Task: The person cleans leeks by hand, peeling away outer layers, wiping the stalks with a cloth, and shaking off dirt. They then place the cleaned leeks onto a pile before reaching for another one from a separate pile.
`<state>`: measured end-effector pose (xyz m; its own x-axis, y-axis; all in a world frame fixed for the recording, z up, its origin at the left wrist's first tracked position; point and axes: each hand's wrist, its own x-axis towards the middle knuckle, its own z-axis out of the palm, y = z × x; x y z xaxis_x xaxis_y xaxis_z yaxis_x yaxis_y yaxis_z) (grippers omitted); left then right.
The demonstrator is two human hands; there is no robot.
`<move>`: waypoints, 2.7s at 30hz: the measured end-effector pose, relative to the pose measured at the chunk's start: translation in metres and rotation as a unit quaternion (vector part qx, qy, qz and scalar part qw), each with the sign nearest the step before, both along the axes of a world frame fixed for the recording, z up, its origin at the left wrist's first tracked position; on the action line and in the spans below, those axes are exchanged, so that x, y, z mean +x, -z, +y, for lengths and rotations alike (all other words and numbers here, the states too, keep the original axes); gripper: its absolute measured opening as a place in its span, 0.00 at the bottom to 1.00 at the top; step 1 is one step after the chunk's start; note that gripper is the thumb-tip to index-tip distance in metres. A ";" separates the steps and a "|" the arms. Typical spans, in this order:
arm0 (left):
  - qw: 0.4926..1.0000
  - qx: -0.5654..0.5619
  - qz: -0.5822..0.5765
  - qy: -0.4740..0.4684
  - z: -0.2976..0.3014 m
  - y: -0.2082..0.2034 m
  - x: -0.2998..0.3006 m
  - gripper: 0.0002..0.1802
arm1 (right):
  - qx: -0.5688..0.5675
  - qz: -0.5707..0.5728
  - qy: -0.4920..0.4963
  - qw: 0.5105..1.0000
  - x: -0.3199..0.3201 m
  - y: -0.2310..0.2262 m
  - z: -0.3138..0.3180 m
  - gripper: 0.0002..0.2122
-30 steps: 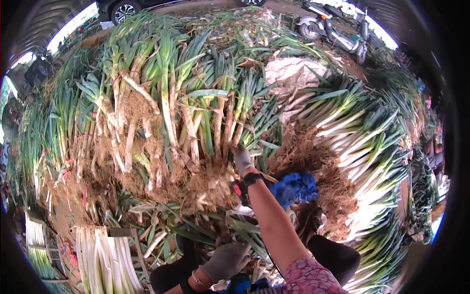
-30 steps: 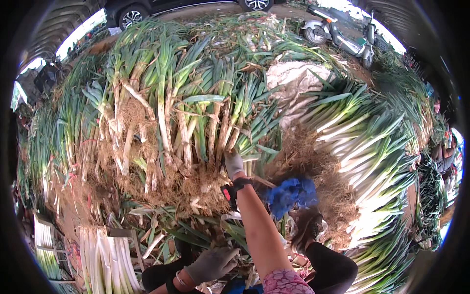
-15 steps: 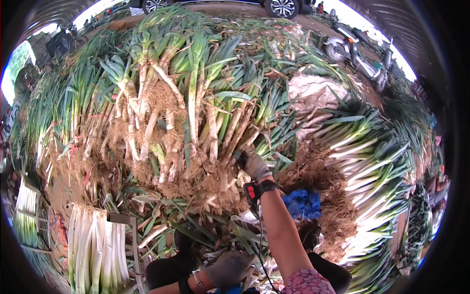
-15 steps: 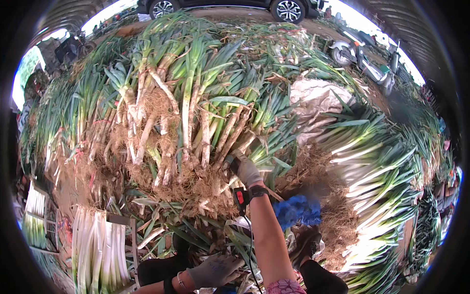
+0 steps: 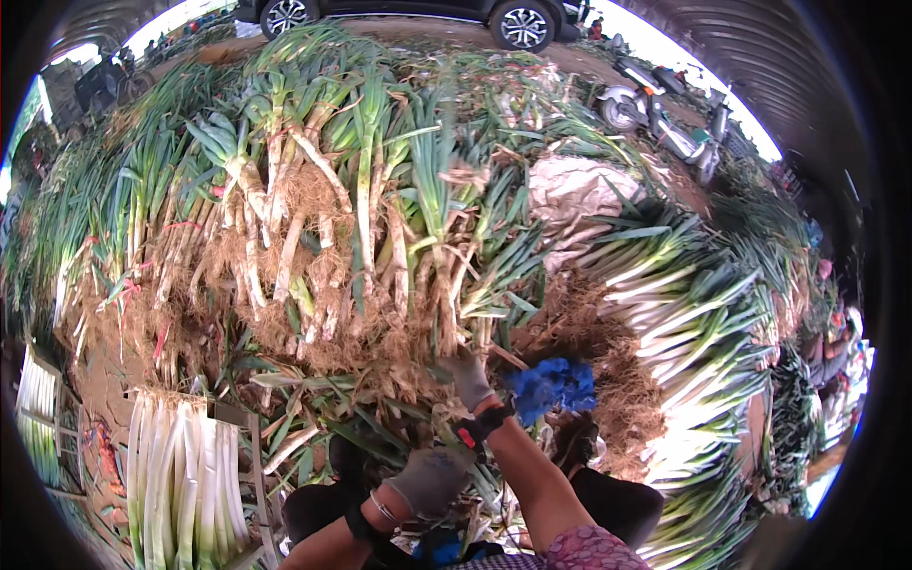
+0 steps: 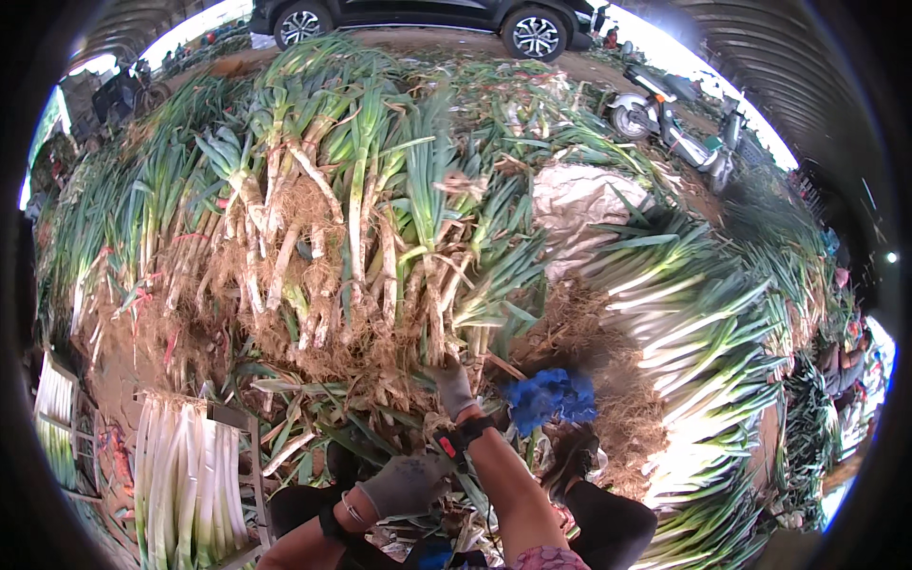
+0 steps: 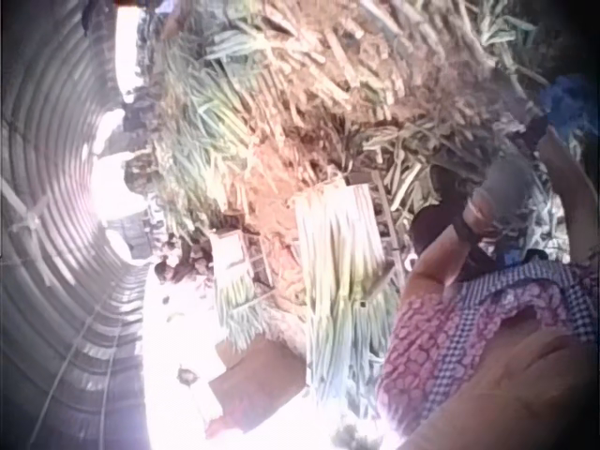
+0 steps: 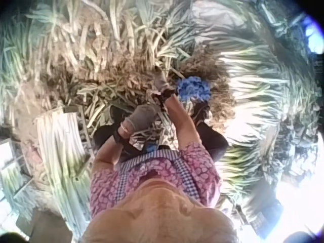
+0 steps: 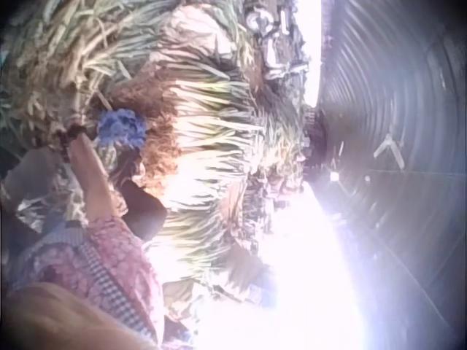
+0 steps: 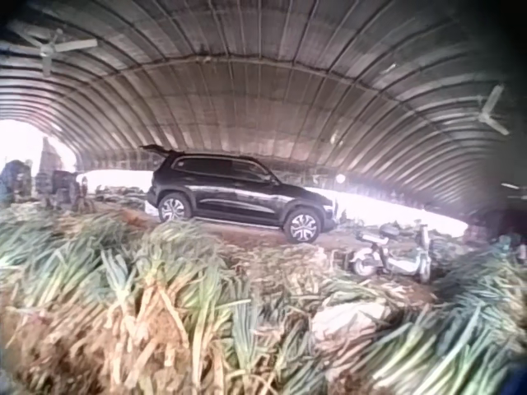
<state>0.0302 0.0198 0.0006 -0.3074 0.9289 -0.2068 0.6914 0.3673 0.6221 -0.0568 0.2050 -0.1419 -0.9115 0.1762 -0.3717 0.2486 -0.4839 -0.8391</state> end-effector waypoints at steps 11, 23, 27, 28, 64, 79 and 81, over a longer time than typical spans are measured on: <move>0.942 0.153 0.057 -0.292 -0.030 -0.003 -0.050 0.15 | 0.214 0.126 -0.053 0.967 0.125 -0.133 -0.055 0.16; 0.550 0.542 -0.515 -0.371 -0.027 0.015 -0.069 0.11 | 0.395 0.102 -0.169 0.897 0.221 -0.074 -0.076 0.28; 0.554 0.577 -0.428 -0.420 -0.053 -0.018 -0.080 0.12 | 0.539 0.107 -0.155 0.821 0.253 0.018 -0.015 0.24; 0.561 0.589 -0.415 -0.408 -0.062 -0.004 -0.090 0.11 | 0.571 0.126 -0.146 0.798 0.239 0.026 -0.001 0.23; 0.540 0.563 -0.559 -0.280 -0.050 -0.033 -0.042 0.19 | 0.068 0.205 -0.015 0.976 0.105 -0.177 -0.116 0.19; 0.617 0.542 -0.379 -0.427 -0.043 -0.031 -0.041 0.12 | 0.111 0.210 0.034 0.971 0.115 -0.162 -0.132 0.12; 0.642 0.530 -0.340 -0.436 -0.034 -0.033 -0.039 0.11 | 0.135 0.166 0.003 0.977 0.133 -0.164 -0.116 0.14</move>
<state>-0.0093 -0.0145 0.0339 -0.9803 0.1938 0.0380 -0.0545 -0.4502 0.8913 0.0764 0.0892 0.0223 -0.9723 0.2336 0.0052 -0.0615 -0.2343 -0.9702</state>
